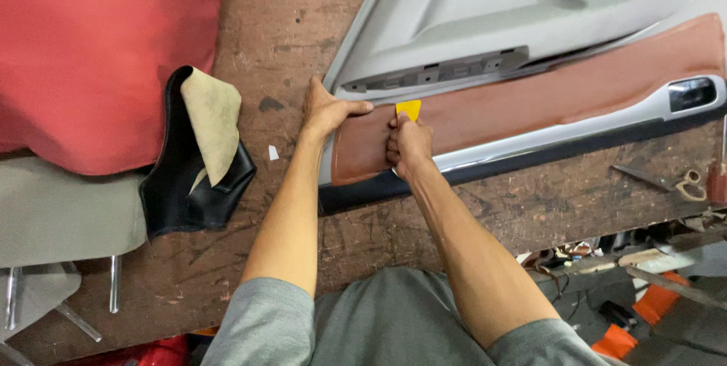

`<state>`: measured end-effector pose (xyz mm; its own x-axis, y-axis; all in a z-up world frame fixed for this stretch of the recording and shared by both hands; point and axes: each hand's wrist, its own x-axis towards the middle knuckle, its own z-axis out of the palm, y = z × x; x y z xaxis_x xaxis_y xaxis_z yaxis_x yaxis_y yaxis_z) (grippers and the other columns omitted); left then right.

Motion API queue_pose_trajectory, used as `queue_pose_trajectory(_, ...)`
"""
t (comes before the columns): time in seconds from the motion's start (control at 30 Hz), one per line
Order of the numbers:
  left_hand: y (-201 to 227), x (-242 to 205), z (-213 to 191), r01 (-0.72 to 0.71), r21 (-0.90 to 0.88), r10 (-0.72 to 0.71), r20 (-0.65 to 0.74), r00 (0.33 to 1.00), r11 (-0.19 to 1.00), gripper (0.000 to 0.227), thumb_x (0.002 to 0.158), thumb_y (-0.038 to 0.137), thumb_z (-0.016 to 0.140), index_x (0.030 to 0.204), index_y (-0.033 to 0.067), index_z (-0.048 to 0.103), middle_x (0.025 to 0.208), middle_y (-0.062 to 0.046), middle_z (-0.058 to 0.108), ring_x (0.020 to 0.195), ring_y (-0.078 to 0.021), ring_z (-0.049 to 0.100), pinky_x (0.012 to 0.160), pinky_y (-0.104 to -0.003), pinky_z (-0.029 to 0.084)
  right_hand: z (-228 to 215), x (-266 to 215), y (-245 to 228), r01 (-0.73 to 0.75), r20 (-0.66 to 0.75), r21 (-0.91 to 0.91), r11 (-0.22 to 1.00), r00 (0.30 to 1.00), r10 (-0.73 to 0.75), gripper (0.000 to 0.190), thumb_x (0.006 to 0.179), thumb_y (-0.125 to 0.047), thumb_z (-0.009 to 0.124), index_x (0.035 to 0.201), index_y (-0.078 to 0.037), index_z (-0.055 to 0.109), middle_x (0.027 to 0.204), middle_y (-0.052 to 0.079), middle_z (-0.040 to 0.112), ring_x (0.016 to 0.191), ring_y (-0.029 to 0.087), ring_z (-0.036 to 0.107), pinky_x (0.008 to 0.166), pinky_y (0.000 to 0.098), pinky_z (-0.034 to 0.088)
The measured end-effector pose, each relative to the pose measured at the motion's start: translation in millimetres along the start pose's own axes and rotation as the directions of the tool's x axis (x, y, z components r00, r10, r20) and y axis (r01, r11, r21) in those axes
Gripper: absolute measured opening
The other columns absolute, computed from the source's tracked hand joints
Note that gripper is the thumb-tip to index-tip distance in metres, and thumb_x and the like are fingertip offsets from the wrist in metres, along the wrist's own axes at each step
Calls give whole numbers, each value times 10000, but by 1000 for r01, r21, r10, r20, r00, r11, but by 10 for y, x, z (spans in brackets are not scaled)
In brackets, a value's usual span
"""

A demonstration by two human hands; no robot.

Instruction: The person tucks a brown leather cover into the seams of a car door panel using a yellow plastic wedge tool.

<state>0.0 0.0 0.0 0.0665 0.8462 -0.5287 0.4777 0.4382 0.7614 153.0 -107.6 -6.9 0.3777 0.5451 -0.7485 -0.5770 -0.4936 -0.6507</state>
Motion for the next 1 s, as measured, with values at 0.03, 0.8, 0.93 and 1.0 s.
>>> queue_pose_trajectory(0.03, 30, -24, -22, -7, 11, 7, -6, 1000, 1000, 1142, 458, 311, 1014, 1388, -11, 433, 1382, -244, 577, 1331, -384, 551, 1137, -450, 411, 11, 5, 2, 5, -12, -4, 1000, 1000, -5, 240, 966, -301, 553, 831, -106, 521, 506, -35, 338, 359, 100, 268, 331, 304, 164)
queue_pose_trajectory(0.8, 148, -272, -4, 30, 23, -29, -34, 999, 999, 1156, 450, 318, 1022, 1371, -35, 419, 1403, -266, 543, 1344, -395, 509, 1126, -450, 410, -7, -232, -90, -41, 35, -58, 997, 998, 43, 270, 1040, -289, 489, 832, -119, 514, 536, -43, 348, 372, 89, 257, 342, 295, 167)
queue_pose_trajectory(0.93, 118, -246, 16, 8, -31, -8, -10, 1000, 999, 1148, 440, 313, 987, 1387, -17, 429, 1397, -248, 570, 1320, -373, 560, 1111, -438, 459, 130, -180, -83, -66, -33, -4, 998, 997, 66, 241, 1015, -240, 512, 814, -108, 501, 541, -34, 347, 381, 100, 277, 348, 303, 186)
queue_pose_trajectory(1.0, 68, -225, 38, 16, -27, -16, 13, 1000, 1000, 1177, 437, 317, 992, 1404, -12, 407, 1417, -240, 539, 1320, -367, 554, 1103, -442, 467, 255, -169, -60, -88, -122, 30, 996, 988, 91, 201, 987, -175, 521, 804, -103, 482, 549, -18, 368, 385, 120, 305, 350, 315, 193)
